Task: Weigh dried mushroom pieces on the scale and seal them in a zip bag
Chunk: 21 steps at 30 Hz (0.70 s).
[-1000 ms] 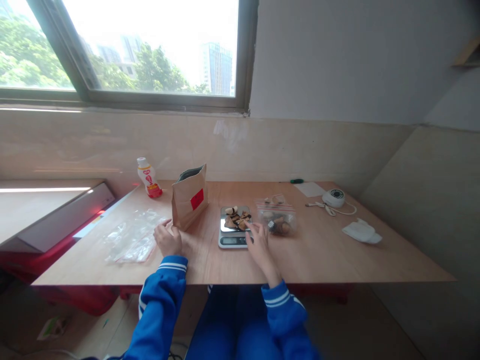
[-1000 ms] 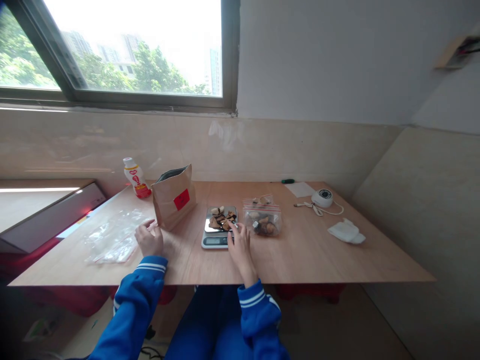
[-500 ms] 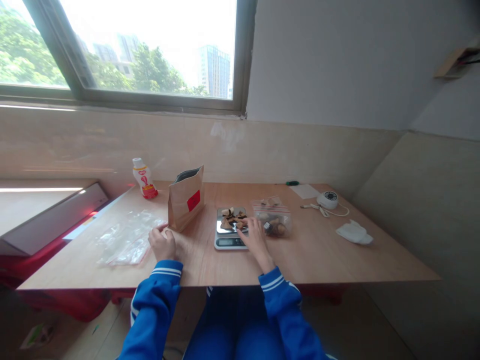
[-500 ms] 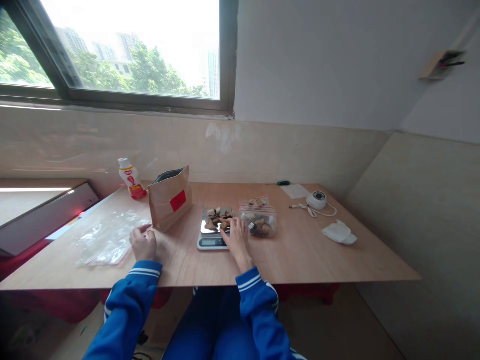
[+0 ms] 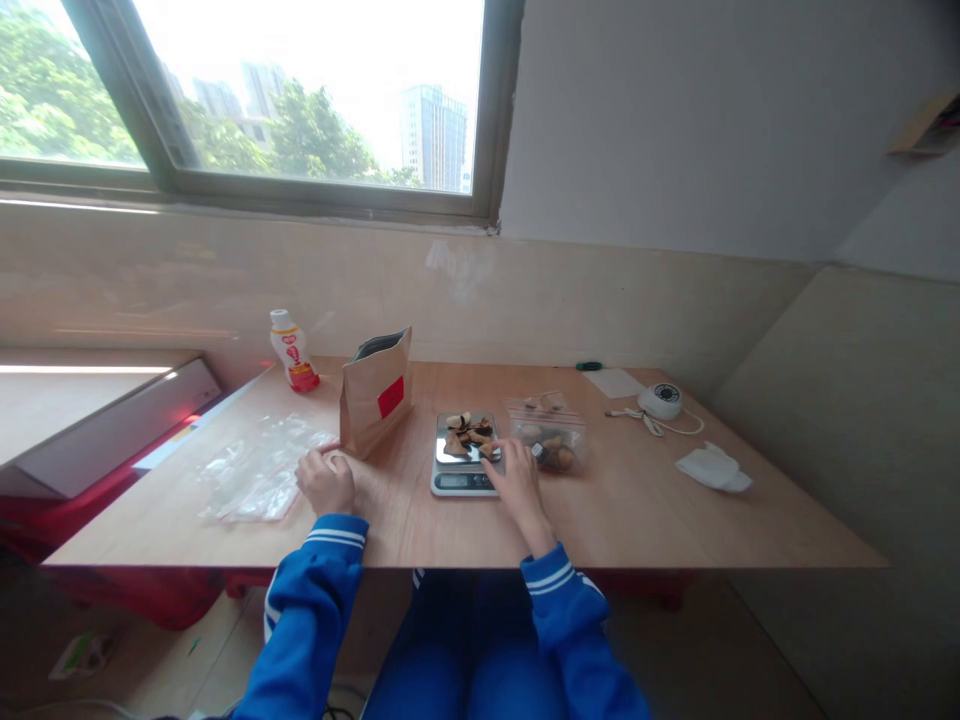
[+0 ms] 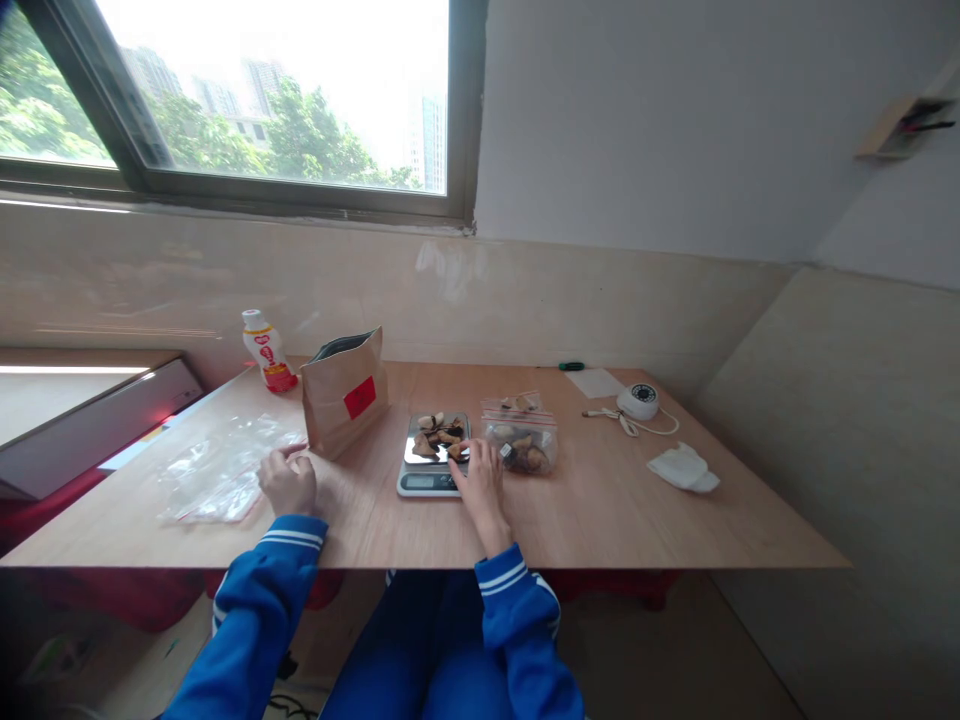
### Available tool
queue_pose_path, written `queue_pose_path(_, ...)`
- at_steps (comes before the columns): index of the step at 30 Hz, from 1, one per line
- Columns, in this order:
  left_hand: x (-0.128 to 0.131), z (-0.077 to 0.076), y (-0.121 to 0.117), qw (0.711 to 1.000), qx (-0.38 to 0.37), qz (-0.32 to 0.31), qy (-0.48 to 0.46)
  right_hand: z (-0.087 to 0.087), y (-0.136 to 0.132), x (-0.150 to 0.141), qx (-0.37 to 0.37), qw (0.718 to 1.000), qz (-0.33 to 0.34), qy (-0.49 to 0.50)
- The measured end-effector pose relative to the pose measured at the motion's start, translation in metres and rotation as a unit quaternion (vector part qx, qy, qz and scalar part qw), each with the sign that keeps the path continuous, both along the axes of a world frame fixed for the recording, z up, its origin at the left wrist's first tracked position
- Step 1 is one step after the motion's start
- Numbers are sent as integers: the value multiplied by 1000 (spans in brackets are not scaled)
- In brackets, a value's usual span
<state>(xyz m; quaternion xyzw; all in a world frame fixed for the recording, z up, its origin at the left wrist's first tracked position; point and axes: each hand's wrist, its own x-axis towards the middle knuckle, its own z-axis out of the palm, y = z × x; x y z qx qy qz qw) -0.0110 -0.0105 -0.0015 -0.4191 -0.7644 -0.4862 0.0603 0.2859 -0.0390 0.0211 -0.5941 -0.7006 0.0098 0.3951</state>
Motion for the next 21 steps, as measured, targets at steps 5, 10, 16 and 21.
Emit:
queue_pose_path(5,11,11,-9,994,-30,102,11,3,-18,8,42,994,4,100)
queue_pose_path(10,14,11,-14,988,-24,151,12,-12,-52,28,6,978,-20,208)
queue_pose_path(16,10,11,-14,974,-145,173,-21,-17,-63,45,-14,975,-25,222)
queue_pose_path(21,9,14,-14,976,-101,184,-62,-11,-54,15,-21,988,1,151)
